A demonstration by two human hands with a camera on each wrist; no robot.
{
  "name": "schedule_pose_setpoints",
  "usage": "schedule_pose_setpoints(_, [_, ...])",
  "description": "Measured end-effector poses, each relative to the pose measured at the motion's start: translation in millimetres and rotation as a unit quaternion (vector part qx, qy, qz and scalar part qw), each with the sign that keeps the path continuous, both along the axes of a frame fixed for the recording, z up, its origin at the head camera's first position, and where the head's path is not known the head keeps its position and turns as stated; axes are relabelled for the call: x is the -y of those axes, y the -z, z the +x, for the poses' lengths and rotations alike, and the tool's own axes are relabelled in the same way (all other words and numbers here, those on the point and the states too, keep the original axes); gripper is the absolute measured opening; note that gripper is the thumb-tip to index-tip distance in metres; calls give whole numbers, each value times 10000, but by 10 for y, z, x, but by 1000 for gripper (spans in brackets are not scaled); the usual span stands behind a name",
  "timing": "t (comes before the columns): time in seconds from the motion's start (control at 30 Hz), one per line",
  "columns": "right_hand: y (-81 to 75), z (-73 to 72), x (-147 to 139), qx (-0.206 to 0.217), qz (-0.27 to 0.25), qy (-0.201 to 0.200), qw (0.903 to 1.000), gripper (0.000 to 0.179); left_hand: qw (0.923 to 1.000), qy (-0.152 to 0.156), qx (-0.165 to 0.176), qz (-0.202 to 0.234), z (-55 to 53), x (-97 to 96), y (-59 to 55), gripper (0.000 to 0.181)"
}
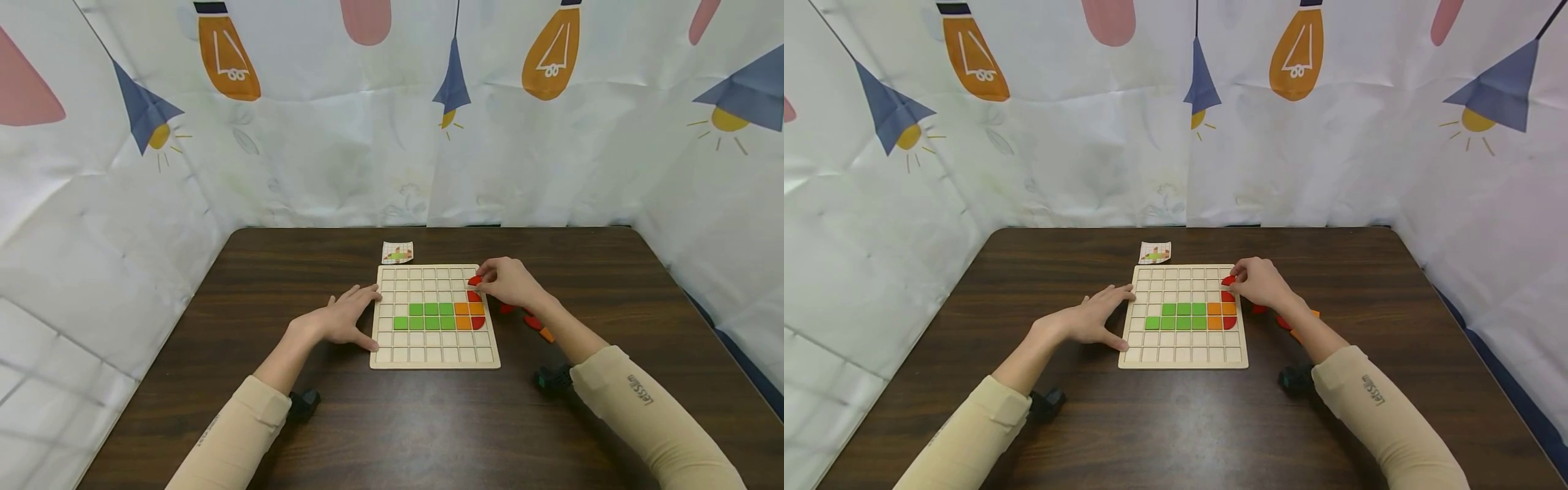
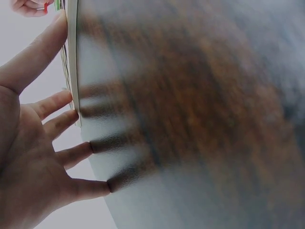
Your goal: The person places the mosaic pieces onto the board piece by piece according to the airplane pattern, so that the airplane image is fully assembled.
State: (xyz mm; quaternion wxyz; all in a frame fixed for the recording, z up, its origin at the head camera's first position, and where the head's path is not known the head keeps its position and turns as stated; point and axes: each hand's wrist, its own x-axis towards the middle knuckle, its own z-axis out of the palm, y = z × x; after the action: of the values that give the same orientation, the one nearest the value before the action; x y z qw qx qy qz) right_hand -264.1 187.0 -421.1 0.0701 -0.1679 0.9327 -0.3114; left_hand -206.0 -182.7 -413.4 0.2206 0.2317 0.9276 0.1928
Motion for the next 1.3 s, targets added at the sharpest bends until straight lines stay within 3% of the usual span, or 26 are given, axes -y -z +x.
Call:
schedule_pose_setpoints(0.57, [44, 108, 265, -64, -400, -307, 9987, 28, 10000, 11, -33, 56, -13, -7, 12, 98])
schedule_pose_setpoints(1.3, [18, 191, 680, -60, -729, -1178, 9903, 19, 10000, -21, -59, 49, -2, -10, 10, 97])
